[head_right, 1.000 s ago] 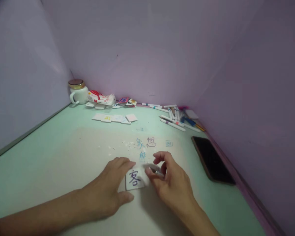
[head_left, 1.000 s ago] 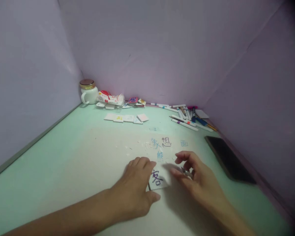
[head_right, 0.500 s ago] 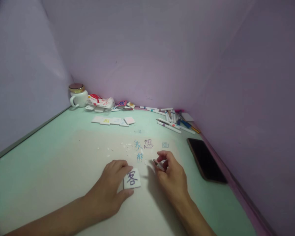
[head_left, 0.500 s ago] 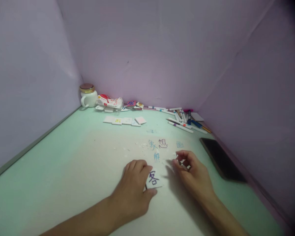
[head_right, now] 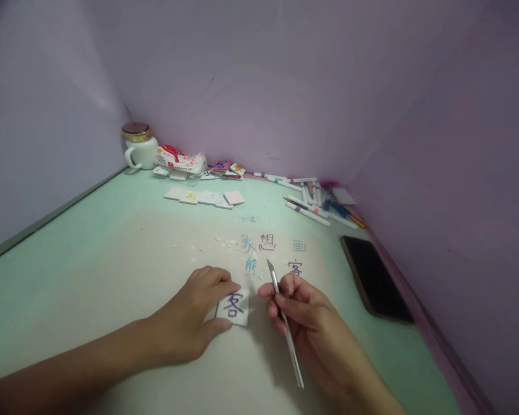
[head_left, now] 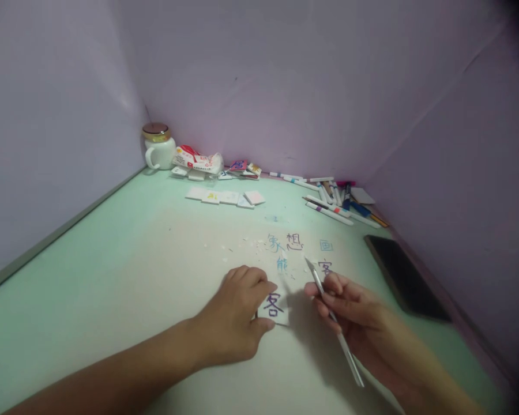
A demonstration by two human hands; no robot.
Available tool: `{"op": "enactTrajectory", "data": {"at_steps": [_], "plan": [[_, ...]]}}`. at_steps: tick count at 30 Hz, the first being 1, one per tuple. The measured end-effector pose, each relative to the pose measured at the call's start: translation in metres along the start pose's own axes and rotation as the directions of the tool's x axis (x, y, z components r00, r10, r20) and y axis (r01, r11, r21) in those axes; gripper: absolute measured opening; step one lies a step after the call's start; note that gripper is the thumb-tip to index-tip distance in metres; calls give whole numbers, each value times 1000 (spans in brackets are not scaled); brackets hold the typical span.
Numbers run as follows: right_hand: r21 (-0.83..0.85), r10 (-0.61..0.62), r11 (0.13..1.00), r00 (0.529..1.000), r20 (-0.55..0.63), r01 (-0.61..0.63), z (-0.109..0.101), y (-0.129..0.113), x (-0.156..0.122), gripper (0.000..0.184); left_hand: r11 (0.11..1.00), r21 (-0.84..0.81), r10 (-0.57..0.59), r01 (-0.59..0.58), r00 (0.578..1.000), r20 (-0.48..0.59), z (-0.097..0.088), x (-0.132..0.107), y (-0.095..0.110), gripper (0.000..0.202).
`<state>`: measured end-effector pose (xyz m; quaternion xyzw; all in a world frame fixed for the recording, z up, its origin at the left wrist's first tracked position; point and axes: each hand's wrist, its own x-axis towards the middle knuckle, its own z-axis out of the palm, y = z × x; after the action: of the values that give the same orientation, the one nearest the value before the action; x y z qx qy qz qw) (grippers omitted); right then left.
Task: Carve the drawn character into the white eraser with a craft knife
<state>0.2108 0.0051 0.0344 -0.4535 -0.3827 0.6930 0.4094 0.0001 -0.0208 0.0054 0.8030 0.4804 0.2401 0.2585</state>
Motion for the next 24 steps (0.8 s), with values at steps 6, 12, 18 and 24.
{"op": "enactTrajectory", "data": {"at_steps": [6, 12, 18, 24], "plan": [[162, 89, 981, 990, 109, -106, -5, -7, 1, 24, 1000, -4, 21, -21, 1000, 1, 0, 0, 0, 36], [198, -42, 980, 986, 163, 9, 3, 10, -2, 31, 1000, 10, -5, 5, 1000, 8, 0, 1, 0, 36], [118, -99, 988, 995, -28, 102, -8, 29, -5, 34, 1000, -4, 29, -29, 1000, 1, 0, 0, -1, 36], [-21, -160, 987, 986, 52, 161, -11, 33, -6, 52, 999, 6, 49, -49, 999, 3, 0, 1, -2, 35]]}}
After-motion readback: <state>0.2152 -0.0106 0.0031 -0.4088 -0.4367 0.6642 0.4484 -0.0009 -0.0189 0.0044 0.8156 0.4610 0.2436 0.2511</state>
